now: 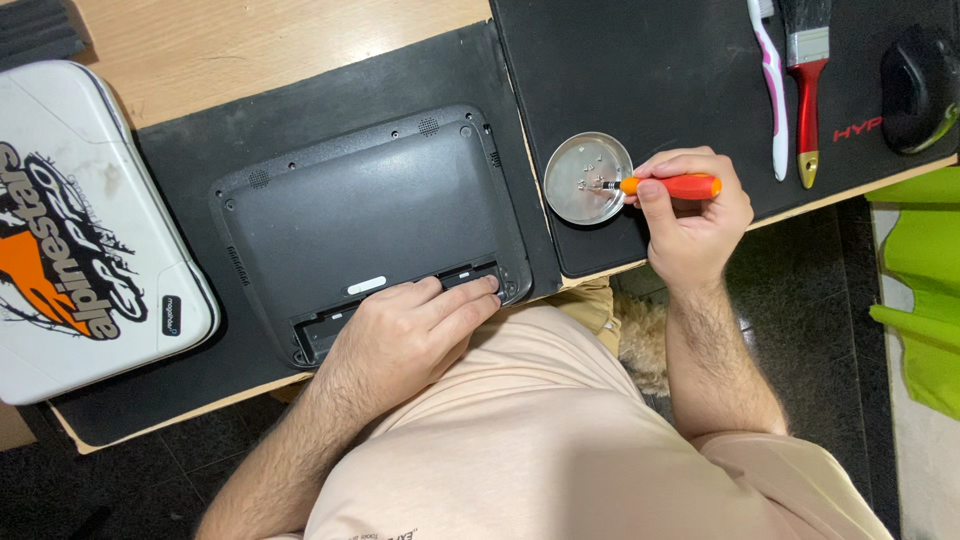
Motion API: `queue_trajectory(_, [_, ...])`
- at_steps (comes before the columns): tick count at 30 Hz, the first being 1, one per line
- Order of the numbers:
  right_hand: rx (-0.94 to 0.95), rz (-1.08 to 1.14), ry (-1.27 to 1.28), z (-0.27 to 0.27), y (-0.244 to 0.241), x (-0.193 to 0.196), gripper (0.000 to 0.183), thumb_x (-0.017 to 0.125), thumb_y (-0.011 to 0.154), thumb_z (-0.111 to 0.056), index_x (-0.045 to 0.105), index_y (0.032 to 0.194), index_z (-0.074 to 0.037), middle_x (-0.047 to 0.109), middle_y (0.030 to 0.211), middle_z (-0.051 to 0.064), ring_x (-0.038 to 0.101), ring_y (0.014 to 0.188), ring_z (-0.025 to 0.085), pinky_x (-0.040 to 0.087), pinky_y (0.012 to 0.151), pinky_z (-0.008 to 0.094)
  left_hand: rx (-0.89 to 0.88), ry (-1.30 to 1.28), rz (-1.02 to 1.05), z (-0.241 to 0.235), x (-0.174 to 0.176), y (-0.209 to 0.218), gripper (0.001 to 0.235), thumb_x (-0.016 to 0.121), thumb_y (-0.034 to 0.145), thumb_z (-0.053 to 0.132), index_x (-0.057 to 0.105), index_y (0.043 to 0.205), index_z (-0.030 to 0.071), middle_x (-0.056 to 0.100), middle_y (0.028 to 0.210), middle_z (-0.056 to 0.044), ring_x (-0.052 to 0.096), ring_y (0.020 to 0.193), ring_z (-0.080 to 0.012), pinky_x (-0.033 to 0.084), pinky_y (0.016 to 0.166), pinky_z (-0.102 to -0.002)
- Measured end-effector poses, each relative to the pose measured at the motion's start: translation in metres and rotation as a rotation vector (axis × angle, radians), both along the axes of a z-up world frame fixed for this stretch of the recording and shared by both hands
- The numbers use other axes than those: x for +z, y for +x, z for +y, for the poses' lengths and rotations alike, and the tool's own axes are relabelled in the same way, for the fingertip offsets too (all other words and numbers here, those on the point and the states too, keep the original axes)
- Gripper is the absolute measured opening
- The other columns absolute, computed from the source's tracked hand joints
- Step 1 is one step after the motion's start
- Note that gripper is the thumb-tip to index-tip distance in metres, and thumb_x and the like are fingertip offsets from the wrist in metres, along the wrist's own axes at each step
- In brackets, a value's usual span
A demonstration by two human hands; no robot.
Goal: The person uses a screwdriver to remove screws from the top and bottom of a white laptop, placing them into a small metal tin. They flip the laptop over to access the underside and continue unscrewing the battery compartment area.
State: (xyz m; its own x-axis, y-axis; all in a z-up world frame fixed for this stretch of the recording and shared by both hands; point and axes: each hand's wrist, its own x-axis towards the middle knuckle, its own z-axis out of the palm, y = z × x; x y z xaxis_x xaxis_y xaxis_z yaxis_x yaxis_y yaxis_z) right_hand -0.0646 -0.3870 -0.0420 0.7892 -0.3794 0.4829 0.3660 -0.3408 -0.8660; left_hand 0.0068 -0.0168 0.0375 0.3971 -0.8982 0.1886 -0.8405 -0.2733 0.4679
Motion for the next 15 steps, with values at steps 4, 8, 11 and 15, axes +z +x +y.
queue_trajectory(4, [-0.001, -0.002, 0.003, 0.0020, 0.0007, 0.0015, 0.024, 0.087, 0.122, 0.001, 0.067, 0.114, 0.013, 0.075, 0.104, 0.034, 0.081, 0.084, 0.032, 0.070, 0.070, 0.039, 0.009, -0.006, -0.007, 0.0027, -0.0039, -0.0018, 0.027, 0.072, 0.116, 0.014, 0.082, 0.140, 0.020, 0.087, 0.140, -0.002, 0.080, 0.088, -0.0232, 0.069, 0.078, -0.038])
queue_trajectory(8, [-0.001, -0.002, -0.004, 0.0011, 0.0006, 0.0007, 0.025, 0.087, 0.122, 0.001, 0.067, 0.114, 0.014, 0.075, 0.104, 0.034, 0.081, 0.084, 0.032, 0.070, 0.070, 0.039, 0.011, -0.008, -0.019, 0.0027, -0.0054, -0.0028, 0.027, 0.072, 0.116, 0.014, 0.082, 0.140, 0.020, 0.087, 0.140, -0.002, 0.080, 0.088, -0.0231, 0.069, 0.078, -0.038])
queue_trajectory(11, [0.002, -0.002, -0.022, 0.0010, 0.0016, -0.0005, 0.024, 0.087, 0.121, 0.002, 0.068, 0.113, 0.014, 0.076, 0.103, 0.034, 0.081, 0.082, 0.032, 0.069, 0.069, 0.038, 0.011, -0.011, -0.016, 0.0026, -0.0054, -0.0025, 0.026, 0.072, 0.116, 0.015, 0.082, 0.140, 0.020, 0.087, 0.140, -0.002, 0.080, 0.088, -0.0231, 0.069, 0.078, -0.038])
queue_trajectory(15, [0.003, -0.002, -0.029, 0.0017, 0.0029, 0.0007, 0.024, 0.088, 0.122, 0.002, 0.069, 0.113, 0.014, 0.076, 0.103, 0.034, 0.081, 0.081, 0.033, 0.069, 0.068, 0.039, 0.018, -0.026, 0.002, 0.0032, -0.0056, -0.0017, 0.024, 0.072, 0.117, 0.016, 0.083, 0.139, 0.019, 0.087, 0.138, -0.003, 0.081, 0.087, -0.0230, 0.069, 0.078, -0.037])
